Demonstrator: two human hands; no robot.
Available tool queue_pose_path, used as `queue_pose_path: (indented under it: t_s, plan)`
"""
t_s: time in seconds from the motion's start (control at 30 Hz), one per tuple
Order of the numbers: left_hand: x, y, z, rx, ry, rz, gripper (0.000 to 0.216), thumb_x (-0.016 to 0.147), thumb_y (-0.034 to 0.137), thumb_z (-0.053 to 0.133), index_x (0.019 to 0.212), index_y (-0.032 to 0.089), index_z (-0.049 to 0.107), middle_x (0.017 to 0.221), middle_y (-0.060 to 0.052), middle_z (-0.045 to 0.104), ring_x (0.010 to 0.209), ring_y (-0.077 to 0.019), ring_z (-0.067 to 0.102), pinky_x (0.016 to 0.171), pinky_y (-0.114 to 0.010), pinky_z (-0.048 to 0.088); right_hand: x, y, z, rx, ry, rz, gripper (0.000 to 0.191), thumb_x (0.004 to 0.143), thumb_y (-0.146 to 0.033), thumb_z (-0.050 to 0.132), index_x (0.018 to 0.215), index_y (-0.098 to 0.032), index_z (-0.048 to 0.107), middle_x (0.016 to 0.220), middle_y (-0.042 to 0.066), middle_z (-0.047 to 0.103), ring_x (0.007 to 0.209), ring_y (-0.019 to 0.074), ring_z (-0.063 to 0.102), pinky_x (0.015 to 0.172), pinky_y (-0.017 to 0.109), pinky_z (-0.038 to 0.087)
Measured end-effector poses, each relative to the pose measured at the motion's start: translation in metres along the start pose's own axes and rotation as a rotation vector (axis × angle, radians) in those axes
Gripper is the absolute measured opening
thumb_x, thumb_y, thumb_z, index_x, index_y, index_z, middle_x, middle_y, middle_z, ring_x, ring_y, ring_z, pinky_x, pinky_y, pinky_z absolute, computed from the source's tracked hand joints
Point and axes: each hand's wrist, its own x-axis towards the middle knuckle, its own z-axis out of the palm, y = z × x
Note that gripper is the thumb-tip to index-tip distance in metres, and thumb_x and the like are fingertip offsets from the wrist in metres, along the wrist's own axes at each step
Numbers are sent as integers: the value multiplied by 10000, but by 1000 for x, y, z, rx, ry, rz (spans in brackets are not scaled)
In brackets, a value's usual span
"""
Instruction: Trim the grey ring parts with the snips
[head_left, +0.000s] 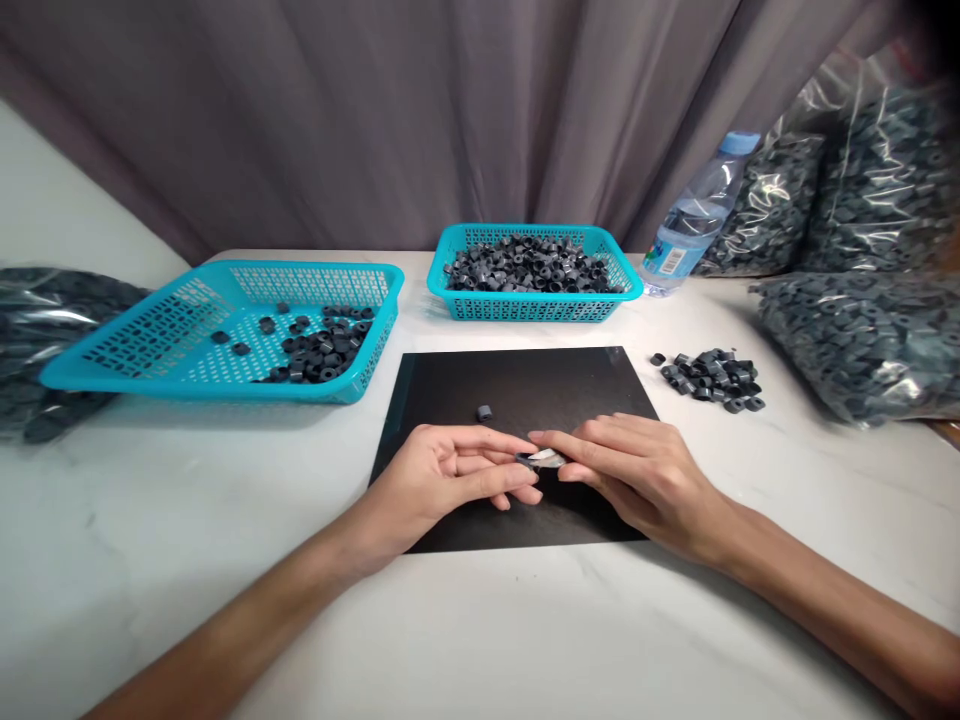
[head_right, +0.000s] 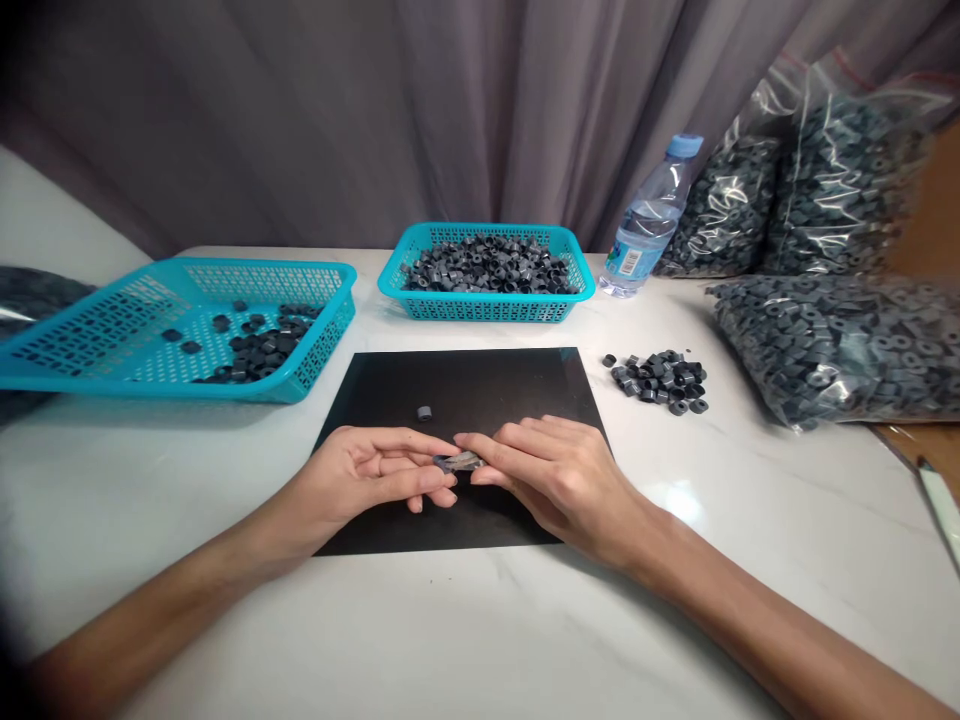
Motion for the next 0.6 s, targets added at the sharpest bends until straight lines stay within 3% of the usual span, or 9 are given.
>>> queue_pose_path:
  t_s: [0.6]
  plan:
    - [0,-3,0,-56,-37,32,201,909,224,766,1099,158,771,881,-75,832,862,-184,785,717,-217,564,0,-1,1,29,19,-18,305,1078,-279,500,1263,-100,662,807,34,686,678,137,584,622,286,395]
